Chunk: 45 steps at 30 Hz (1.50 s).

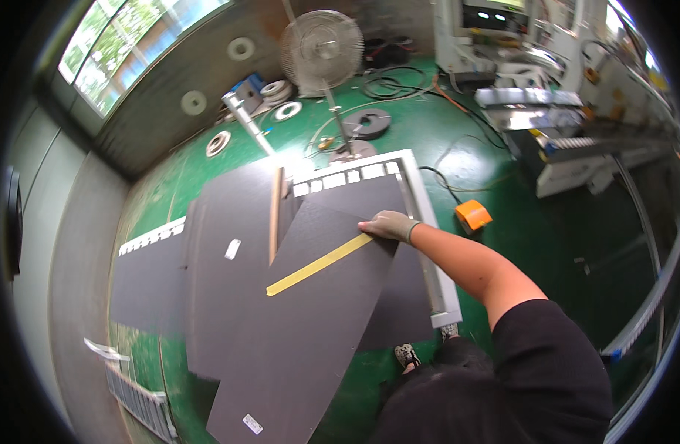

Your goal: The person picks up dark gray wood panels and feeds them one at a time into an automated edge-banding machine, then gathers and stacks processed panels onto a worktable.

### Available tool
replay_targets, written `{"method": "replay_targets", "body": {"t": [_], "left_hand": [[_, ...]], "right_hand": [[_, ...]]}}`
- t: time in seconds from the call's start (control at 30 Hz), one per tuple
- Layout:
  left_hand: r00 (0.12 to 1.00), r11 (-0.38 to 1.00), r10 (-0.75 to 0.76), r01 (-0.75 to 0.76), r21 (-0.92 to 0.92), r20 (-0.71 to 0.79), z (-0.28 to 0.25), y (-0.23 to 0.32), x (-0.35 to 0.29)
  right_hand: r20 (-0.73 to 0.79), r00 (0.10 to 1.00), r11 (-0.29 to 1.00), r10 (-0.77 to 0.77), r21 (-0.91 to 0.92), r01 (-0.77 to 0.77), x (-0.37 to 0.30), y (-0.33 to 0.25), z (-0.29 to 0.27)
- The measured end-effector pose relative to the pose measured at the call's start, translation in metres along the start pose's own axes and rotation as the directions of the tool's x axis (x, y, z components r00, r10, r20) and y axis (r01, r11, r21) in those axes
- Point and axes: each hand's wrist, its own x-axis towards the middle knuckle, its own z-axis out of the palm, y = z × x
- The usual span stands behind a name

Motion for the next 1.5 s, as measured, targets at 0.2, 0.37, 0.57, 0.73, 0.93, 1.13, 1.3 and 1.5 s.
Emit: {"method": "replay_targets", "body": {"t": [0.2,0.37,0.57,0.73,0.93,1.13,1.3,1.5], "left_hand": [[0.978,0.969,0.206,-0.209,0.134,0.037,0.069,0.053,-0.029],[0.928,0.907,0.357,-0.372,0.196,0.108,0.132,0.092,-0.067],[0.861,0.82,0.472,-0.508,0.264,0.188,0.258,0.14,-0.108],[0.629,0.719,0.544,-0.691,0.079,0.556,0.406,0.171,-0.255],[0.119,0.537,0.552,-0.808,-0.243,0.825,0.615,0.168,-0.198],[-0.293,0.196,0.536,-0.869,-0.455,0.791,0.828,0.15,-0.375],[-0.406,0.041,0.385,-0.89,-0.454,0.829,0.948,0.138,-0.502],[-0.364,0.029,0.152,-0.928,-0.372,0.919,1.075,0.126,-0.644]], "right_hand": [[-0.145,0.899,0.85,0.413,0.416,-0.323,-0.135,0.056,-0.003],[-0.06,0.794,0.535,0.605,0.769,-0.349,-0.274,0.115,-0.02],[-0.072,0.58,0.323,0.811,0.882,-0.342,-0.435,0.202,-0.004],[-0.059,0.028,0.063,0.998,0.977,-0.206,-0.558,0.243,0.041],[0.061,-0.407,-0.042,0.911,0.998,0.056,-0.687,0.257,0.106],[0.192,-0.575,0.069,0.796,0.913,0.401,-0.755,0.216,0.146],[0.279,-0.613,0.114,0.739,0.846,0.522,-0.753,0.209,0.177],[0.472,-0.764,0.016,0.439,0.846,0.532,-0.73,0.224,0.235]]}}
